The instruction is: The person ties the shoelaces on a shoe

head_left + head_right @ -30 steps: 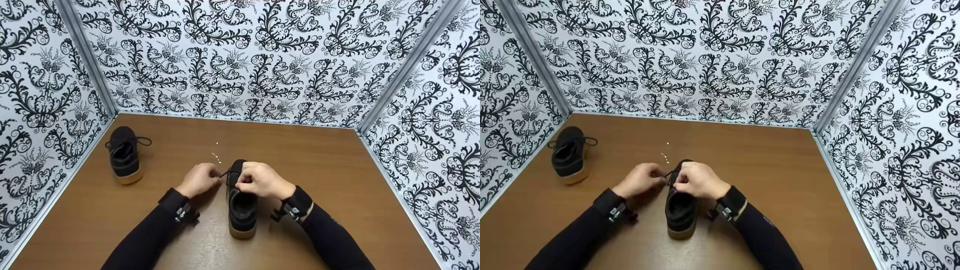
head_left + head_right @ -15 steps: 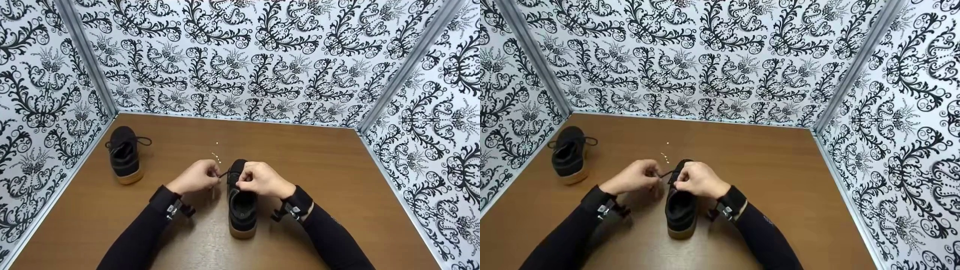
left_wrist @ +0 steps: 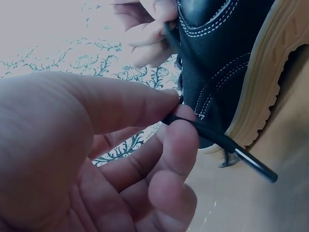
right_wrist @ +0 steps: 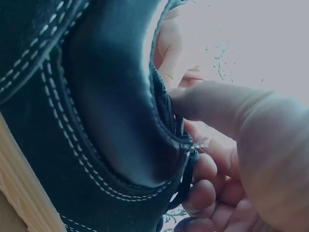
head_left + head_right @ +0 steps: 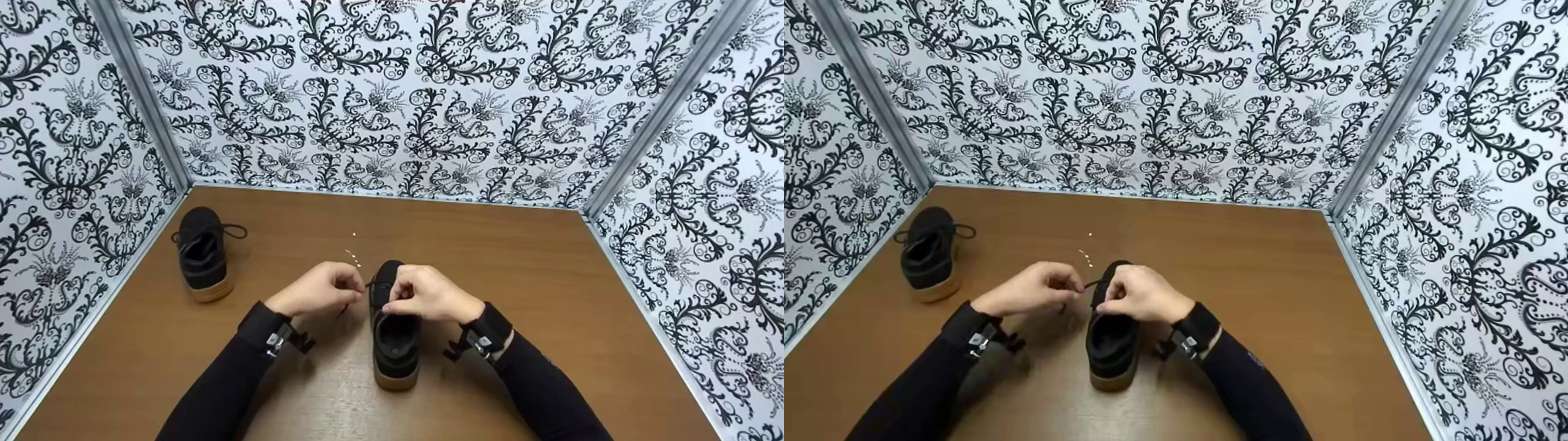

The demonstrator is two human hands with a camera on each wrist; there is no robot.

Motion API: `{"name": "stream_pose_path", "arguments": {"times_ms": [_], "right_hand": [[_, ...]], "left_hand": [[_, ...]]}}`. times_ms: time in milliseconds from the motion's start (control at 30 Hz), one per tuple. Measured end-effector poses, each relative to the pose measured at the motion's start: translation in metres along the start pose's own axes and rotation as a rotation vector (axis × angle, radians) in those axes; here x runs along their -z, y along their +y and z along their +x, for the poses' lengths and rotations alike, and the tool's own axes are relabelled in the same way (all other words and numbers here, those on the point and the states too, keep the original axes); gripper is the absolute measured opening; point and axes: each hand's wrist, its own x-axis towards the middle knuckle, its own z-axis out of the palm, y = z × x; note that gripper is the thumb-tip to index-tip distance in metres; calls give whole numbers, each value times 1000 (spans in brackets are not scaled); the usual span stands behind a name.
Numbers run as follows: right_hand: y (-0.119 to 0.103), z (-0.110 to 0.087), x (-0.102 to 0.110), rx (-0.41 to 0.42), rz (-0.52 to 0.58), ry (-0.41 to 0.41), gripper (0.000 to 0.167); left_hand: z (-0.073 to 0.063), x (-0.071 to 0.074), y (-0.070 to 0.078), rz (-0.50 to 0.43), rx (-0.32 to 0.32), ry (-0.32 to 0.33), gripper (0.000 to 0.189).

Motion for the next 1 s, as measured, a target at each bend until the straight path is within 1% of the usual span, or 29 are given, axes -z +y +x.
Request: {"name": "stream_pose_path", "arguments": {"times_ms": [200,400,533,633,833,1000], "right_hand": [[1,-1,3,43,21,-34,18],[1,-2,3,76,55,-67,19],[0,-1,2,86,69,-49,12],[0,0,0,74,67,-23,5],[2,1,-3,25,39,1,3],[0,2,-3,35,15,21,4]], "left_hand": [[0,1,1,13,-1,1,11],[-1,2,1,4,24,-3,12],[-1,2,1,-8,33,-5,10],[-2,2,2,-9,33,-11,11],[-3,4,4,-5,18,-41,18],[-4,6,5,-5,15,-56,23]]}}
